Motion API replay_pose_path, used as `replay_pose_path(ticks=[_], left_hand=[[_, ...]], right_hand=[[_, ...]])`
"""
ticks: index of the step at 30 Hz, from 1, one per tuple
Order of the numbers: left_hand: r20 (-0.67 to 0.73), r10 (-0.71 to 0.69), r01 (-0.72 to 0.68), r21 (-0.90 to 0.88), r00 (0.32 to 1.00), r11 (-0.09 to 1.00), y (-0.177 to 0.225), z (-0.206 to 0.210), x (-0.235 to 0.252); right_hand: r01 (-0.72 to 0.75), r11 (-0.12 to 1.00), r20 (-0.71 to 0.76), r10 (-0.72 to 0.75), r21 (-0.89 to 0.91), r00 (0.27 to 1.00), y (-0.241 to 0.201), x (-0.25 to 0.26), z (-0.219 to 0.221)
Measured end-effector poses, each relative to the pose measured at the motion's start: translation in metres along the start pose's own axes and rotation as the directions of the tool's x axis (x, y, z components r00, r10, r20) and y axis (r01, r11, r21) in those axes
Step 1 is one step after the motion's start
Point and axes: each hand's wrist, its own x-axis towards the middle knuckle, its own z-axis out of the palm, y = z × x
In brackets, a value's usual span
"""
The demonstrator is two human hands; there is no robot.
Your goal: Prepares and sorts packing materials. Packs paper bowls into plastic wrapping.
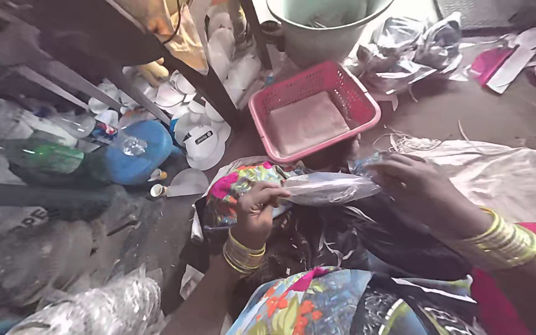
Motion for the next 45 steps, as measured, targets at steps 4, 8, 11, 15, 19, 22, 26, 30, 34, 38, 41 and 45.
replay_pose_path(ticks=[4,8,11,15,19,22,26,30,34,38,41,45], left_hand=[[-0.051,-0.020,0.021,0.010,0.999,1.000,0.006,0.012,0.012],[-0.050,-0.133,0.119,-0.223,0.990,0.968,0.006,0.013,0.021],[-0.078,-0.092,0.081,-0.131,0.993,0.988,0.006,0.011,0.030],[0.037,0.268,-0.226,0.654,0.963,0.722,0.015,0.008,0.049],[0.275,0.307,-0.383,0.839,0.911,0.385,0.040,0.001,0.070],[0.424,0.286,-0.495,0.829,0.859,0.258,0.051,-0.004,0.082],[0.531,0.121,-0.541,0.837,0.839,0.076,0.068,0.001,0.093],[0.368,-0.618,-0.300,0.929,0.695,0.216,0.085,-0.007,0.119],[0.542,-0.258,-0.399,0.801,0.800,0.447,0.059,-0.022,0.101],[0.586,-0.203,-0.453,0.764,0.784,0.459,0.059,-0.012,0.082],[0.576,-0.206,-0.438,0.768,0.791,0.467,0.058,-0.011,0.074],[0.570,-0.281,-0.401,0.780,0.772,0.481,0.062,-0.006,0.076]], right_hand=[[0.005,0.994,0.071,0.002,-0.106,0.997,0.003,0.004,-0.005],[-0.119,0.932,0.096,0.091,0.344,0.991,0.012,0.002,-0.008],[-0.205,0.618,0.148,0.143,0.759,0.979,0.014,0.001,-0.010],[-0.123,0.347,0.057,0.195,0.930,0.979,0.012,0.001,-0.005],[0.008,0.535,-0.091,0.129,0.845,0.988,0.009,0.001,-0.008],[0.204,0.944,-0.292,-0.125,0.258,0.948,0.007,0.001,-0.005],[0.330,0.875,-0.269,-0.434,-0.355,0.860,0.016,0.006,0.006],[0.332,0.838,-0.247,-0.464,-0.434,0.851,0.039,0.014,-0.009],[0.242,0.940,-0.200,-0.292,-0.239,0.935,0.036,0.012,-0.008],[0.202,0.979,-0.107,-0.205,-0.041,0.973,0.024,0.009,0.020],[0.162,0.986,-0.082,-0.165,-0.040,0.983,-0.004,-0.009,0.045],[0.258,0.958,-0.140,-0.274,-0.125,0.951,-0.047,-0.036,0.084]])
